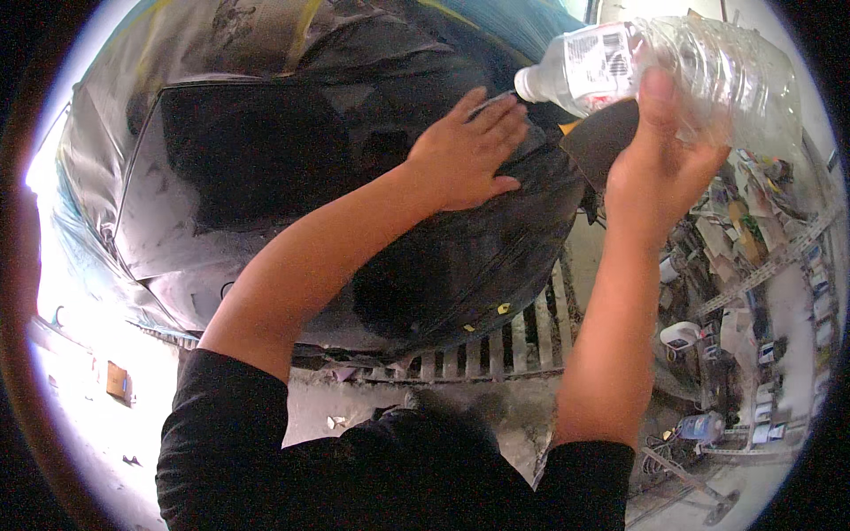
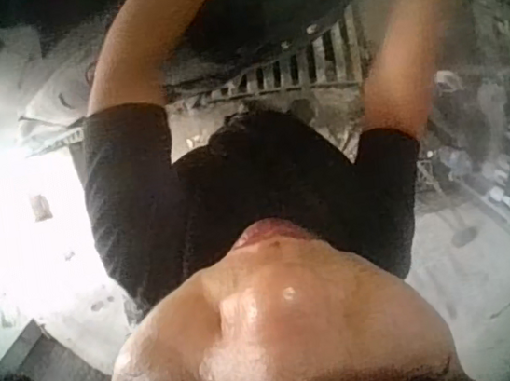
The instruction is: The person sands a black car hood using a sanding block while repeatedly pouring liquid from a plastic bottle onto the surface. They wipe the hood with their hand, then walk to a red bucket to refill the bottle before returning to the car.
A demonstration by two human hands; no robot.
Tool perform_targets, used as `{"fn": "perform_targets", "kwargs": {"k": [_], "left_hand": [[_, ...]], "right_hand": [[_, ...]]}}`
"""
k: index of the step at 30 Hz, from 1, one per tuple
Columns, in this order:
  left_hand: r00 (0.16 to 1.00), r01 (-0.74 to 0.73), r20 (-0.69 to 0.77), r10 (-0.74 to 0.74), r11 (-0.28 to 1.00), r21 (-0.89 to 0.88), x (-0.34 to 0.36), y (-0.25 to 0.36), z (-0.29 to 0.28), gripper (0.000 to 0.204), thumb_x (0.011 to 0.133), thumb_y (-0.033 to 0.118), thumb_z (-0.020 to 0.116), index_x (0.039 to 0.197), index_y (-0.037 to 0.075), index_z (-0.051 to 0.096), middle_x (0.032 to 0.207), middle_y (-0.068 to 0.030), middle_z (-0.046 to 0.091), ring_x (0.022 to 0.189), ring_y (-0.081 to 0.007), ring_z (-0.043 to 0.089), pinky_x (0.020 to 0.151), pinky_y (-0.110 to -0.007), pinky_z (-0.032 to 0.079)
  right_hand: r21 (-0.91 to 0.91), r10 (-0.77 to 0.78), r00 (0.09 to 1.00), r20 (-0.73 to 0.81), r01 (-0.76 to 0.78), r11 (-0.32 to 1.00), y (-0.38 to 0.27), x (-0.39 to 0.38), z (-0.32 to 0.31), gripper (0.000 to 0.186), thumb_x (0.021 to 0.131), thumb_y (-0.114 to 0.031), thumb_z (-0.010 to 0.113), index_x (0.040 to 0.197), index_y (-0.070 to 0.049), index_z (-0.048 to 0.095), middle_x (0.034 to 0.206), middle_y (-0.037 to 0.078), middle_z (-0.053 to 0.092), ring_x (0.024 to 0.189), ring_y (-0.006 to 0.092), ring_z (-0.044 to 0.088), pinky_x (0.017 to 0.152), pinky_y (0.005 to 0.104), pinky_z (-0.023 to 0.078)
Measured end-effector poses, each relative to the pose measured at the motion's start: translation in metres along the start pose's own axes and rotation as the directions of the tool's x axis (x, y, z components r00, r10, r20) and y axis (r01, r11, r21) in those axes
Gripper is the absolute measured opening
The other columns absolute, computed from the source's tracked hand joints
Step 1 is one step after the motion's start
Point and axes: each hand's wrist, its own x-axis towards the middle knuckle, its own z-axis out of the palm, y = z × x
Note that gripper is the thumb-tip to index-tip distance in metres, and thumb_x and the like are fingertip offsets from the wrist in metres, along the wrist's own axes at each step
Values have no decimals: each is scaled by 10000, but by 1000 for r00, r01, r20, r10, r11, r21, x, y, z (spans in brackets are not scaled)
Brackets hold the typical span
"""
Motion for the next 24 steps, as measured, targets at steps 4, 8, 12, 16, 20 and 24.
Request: {"fn": "perform_targets", "kwargs": {"k": [4,8,12,16,20,24], "left_hand": [[992,-56,104,68,992,-115,35,13,7,739,965,607,361,1464,64,419,1558,-91,354,1474,-229,240,1218,-464,99],[986,-149,63,157,982,-115,26,8,16,729,963,608,359,1445,70,451,1551,-68,371,1470,-219,252,1218,-470,108],[987,-145,-87,137,984,-104,-26,-16,8,658,949,571,429,1451,147,454,1559,-36,360,1467,-219,258,1217,-471,116],[992,43,-115,-58,990,-132,-96,-67,-13,724,932,579,467,1502,142,375,1590,-50,305,1497,-237,192,1222,-432,90],[983,168,-67,-174,983,-79,-169,-121,-40,762,905,548,548,1499,103,374,1603,-62,273,1499,-221,189,1221,-429,116],[965,261,-40,-261,965,-5,-228,-151,-46,792,893,528,559,1503,71,344,1608,-94,250,1502,-286,163,1219,-465,101]], "right_hand": [[-77,-7,999,-44,3,997,-5,-4,0,479,903,-263,718,1205,58,531,1128,144,651,1021,185,629,899,309,492],[-105,37,999,5,-36,994,-4,-2,-3,466,908,-238,707,1230,57,543,1195,146,637,1056,202,623,942,339,484],[1,32,996,80,-33,999,-6,-3,14,525,918,-219,697,1306,56,476,1194,159,635,1078,221,627,967,349,487],[70,40,993,114,-49,996,-14,-19,52,630,923,-182,693,1398,51,350,1264,180,584,1114,230,601,931,327,517],[182,2,983,182,-36,983,-24,-22,91,680,904,-210,726,1386,68,335,1236,160,572,1088,215,590,916,324,507],[263,-7,971,240,-58,963,-40,-35,132,692,893,-234,745,1354,85,340,1222,161,563,1090,202,571,936,327,483]]}}
